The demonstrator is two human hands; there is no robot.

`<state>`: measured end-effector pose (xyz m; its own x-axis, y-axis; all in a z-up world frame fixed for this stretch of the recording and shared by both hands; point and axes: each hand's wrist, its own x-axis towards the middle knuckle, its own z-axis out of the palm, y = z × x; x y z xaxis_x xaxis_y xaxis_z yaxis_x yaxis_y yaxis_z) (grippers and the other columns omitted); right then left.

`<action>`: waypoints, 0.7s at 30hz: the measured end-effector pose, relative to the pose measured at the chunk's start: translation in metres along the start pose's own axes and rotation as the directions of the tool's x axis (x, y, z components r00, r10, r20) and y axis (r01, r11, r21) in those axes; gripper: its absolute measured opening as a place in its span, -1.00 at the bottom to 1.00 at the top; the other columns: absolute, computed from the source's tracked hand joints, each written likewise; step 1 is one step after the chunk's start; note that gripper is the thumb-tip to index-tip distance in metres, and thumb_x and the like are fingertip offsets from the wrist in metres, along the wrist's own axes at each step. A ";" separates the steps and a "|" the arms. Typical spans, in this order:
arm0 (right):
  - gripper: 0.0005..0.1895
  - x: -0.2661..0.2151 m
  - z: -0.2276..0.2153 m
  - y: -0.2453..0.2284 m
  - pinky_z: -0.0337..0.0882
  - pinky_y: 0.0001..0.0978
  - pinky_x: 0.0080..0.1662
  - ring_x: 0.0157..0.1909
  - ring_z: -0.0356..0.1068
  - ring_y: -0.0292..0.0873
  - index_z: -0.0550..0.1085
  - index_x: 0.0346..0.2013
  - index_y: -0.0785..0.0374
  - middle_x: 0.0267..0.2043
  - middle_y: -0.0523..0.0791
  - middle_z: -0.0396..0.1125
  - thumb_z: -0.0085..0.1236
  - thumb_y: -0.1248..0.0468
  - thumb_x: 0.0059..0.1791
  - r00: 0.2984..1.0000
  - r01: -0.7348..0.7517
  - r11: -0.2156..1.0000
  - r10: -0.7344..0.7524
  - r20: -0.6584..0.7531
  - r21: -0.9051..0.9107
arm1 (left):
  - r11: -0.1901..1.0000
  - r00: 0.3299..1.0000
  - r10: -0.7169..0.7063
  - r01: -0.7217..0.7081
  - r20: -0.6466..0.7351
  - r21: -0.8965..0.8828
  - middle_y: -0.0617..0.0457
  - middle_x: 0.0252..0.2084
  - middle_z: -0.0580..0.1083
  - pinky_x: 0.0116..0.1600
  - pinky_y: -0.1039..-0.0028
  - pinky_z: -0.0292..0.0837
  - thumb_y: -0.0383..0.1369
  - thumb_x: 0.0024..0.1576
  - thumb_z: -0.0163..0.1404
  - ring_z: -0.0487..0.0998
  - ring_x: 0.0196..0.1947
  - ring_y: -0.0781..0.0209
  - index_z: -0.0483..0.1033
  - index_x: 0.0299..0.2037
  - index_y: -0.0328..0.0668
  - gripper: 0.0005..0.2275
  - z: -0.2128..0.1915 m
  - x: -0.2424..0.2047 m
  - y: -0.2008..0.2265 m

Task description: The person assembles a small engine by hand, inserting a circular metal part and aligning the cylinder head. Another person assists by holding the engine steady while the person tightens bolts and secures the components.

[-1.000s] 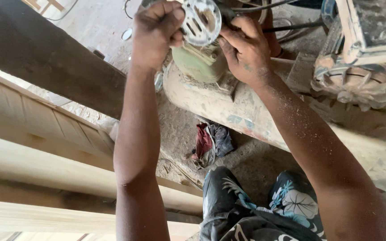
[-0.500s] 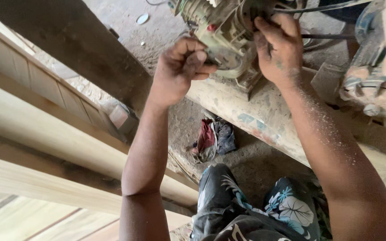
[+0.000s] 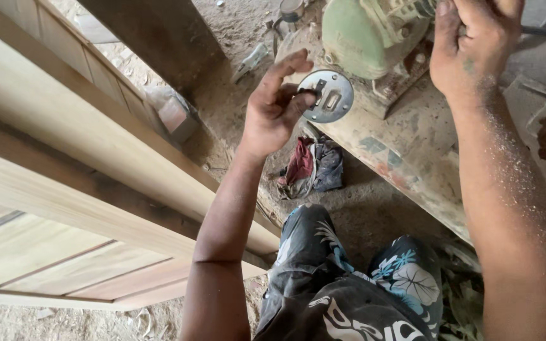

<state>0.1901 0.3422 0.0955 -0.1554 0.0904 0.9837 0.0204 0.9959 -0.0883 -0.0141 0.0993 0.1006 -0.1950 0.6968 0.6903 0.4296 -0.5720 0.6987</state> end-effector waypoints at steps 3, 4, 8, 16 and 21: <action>-0.93 -0.008 -0.002 0.001 0.29 -0.05 0.03 -0.03 0.32 0.09 0.50 -0.16 0.40 -0.21 0.01 0.36 0.09 0.48 0.21 0.998 -0.033 0.994 0.038 0.042 -0.100 | 0.994 0.999 -0.033 0.035 -0.016 0.103 -0.09 0.34 0.41 0.29 0.43 0.58 -0.64 0.29 0.10 0.51 0.27 0.19 0.37 0.31 -0.39 -0.61 0.006 -0.001 0.001; -0.91 -0.006 -0.001 0.004 0.29 -0.06 0.01 -0.07 0.33 0.08 0.50 -0.18 0.38 -0.25 -0.01 0.37 0.10 0.47 0.21 0.998 -0.030 0.992 0.036 0.047 -0.123 | 0.991 0.999 -0.030 0.033 -0.023 0.130 -0.11 0.32 0.44 0.32 0.42 0.54 -0.64 0.29 0.12 0.53 0.25 0.19 0.40 0.29 -0.42 -0.64 0.008 0.001 0.000; -0.86 -0.006 0.003 0.007 0.30 -0.11 -0.07 -0.19 0.34 0.06 0.43 -0.26 0.37 -0.31 -0.02 0.34 0.08 0.44 0.20 0.999 -0.023 0.995 0.026 0.023 -0.095 | 0.992 0.989 -0.114 0.119 -0.093 0.050 -0.05 0.03 0.60 0.13 0.50 0.56 -0.60 0.30 0.13 0.59 -0.01 0.30 0.51 0.18 -0.43 -0.74 0.011 0.002 -0.004; -0.75 -0.011 0.007 0.013 0.29 -0.13 -0.19 -0.31 0.35 0.02 0.41 -0.32 0.39 -0.40 -0.04 0.30 0.10 0.41 0.25 0.999 -0.042 0.995 0.044 0.012 -0.089 | 0.938 0.910 -0.341 0.316 -0.236 -0.141 0.00 -0.19 0.63 -0.19 0.54 0.61 -0.62 0.20 0.15 0.60 -0.27 0.36 0.63 0.00 -0.38 -0.82 0.013 0.006 -0.013; -0.74 -0.013 0.012 0.013 0.30 -0.11 -0.23 -0.34 0.37 0.00 0.40 -0.35 0.36 -0.41 -0.06 0.28 0.11 0.39 0.23 0.991 -0.130 0.989 0.131 0.010 -0.070 | 0.946 0.923 -0.298 0.252 -0.243 -0.203 -0.01 -0.14 0.63 -0.03 0.53 0.61 -0.61 0.16 0.20 0.62 -0.20 0.38 0.65 -0.03 -0.39 -0.81 0.017 0.016 -0.025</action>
<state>0.1803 0.3536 0.0799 -0.1613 0.2196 0.9622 0.1091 0.9729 -0.2038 -0.0132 0.1323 0.0910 -0.5227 0.7084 0.4744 0.1787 -0.4531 0.8734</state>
